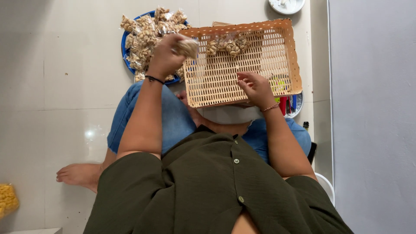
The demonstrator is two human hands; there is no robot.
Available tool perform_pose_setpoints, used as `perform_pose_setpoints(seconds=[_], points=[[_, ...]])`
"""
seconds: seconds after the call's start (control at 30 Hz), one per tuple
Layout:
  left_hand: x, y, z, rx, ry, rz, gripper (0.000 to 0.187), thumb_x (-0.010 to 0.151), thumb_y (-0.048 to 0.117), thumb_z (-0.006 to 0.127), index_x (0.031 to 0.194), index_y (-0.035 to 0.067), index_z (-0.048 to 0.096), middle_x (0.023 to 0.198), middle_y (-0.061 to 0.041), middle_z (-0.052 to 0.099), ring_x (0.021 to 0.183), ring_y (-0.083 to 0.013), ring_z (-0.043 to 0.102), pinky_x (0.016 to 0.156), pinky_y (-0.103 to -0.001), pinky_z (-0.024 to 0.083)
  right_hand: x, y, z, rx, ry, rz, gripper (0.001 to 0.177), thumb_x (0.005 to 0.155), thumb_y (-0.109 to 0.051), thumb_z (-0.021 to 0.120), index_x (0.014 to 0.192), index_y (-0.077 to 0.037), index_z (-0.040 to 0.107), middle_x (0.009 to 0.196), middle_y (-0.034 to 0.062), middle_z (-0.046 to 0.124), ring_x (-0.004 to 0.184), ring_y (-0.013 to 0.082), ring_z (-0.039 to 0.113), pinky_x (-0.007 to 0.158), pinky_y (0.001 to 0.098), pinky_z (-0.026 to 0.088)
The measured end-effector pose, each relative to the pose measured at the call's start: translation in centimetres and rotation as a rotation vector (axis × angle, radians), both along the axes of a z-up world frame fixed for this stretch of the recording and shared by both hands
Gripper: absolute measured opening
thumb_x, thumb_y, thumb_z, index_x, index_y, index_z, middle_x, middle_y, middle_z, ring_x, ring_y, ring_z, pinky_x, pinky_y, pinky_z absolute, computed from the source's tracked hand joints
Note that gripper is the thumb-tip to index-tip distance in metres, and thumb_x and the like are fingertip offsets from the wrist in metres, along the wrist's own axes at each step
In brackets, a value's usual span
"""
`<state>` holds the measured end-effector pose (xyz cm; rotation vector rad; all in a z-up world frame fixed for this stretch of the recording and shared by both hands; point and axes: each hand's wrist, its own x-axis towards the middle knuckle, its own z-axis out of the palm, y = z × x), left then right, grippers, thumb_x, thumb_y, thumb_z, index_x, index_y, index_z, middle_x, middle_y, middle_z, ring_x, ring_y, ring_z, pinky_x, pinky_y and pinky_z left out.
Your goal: Sealing small plastic bags of snacks by folding the tops and stapling them shut.
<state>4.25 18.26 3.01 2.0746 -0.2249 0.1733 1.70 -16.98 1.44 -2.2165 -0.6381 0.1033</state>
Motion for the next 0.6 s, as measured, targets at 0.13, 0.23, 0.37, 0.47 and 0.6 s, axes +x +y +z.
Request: perform_pose_setpoints(seconds=[0.13,0.23,0.37,0.47,0.6], points=[[-1.9,-4.3,-1.5,0.187,0.052,-0.163,0.046,0.072,-0.003,0.074,0.114,0.012,0.068,0.105,-0.020,0.069,0.108,-0.0453,0.067,0.094,-0.055,0.055,-1.0,1.5,-0.7,0.108,0.049,-0.028,0.026,0.098,-0.014,0.074,0.123,-0.010,0.074,0.103,0.0167,0.075,0.093,0.0371,0.074,0.079,0.0449,0.061],[-2.2,-6.0,-2.2,0.338,0.118,-0.374,0.042,0.068,0.003,0.074,0.109,0.011,0.067,0.105,-0.021,0.070,0.105,-0.0455,0.067,0.093,-0.056,0.054,-1.2,1.6,-0.8,0.065,0.024,0.005,0.024,0.097,-0.018,0.074,0.120,-0.013,0.076,0.100,0.0143,0.077,0.089,0.0339,0.074,0.075,0.0428,0.061],[-2.4,-6.7,-1.4,0.434,0.268,-0.454,0.039,0.072,0.007,0.075,0.110,0.013,0.069,0.109,-0.017,0.070,0.107,-0.0408,0.068,0.093,-0.053,0.054,-1.1,1.4,-0.3,0.035,0.063,0.014,0.023,0.098,-0.020,0.073,0.120,-0.012,0.076,0.100,0.0149,0.077,0.090,0.0339,0.074,0.077,0.0434,0.061],[-2.1,-7.3,-1.8,0.432,0.250,-0.433,0.040,0.073,0.017,0.081,0.111,0.015,0.070,0.135,-0.016,0.056,0.123,-0.0441,0.058,0.101,-0.058,0.048,-1.0,2.1,-0.3,0.063,0.118,0.000,0.024,0.098,-0.020,0.073,0.121,-0.012,0.076,0.102,0.0143,0.077,0.092,0.0331,0.074,0.078,0.0432,0.060],[-2.3,-8.0,2.6,0.102,0.303,-0.465,0.038,0.085,0.002,0.070,0.122,0.008,0.064,0.112,-0.015,0.067,0.096,-0.0316,0.069,0.084,-0.040,0.058,-1.8,3.9,-0.9,0.289,0.310,0.004,0.028,0.097,-0.021,0.076,0.118,-0.002,0.072,0.088,0.0164,0.072,0.085,0.0265,0.070,0.071,0.0446,0.059]])
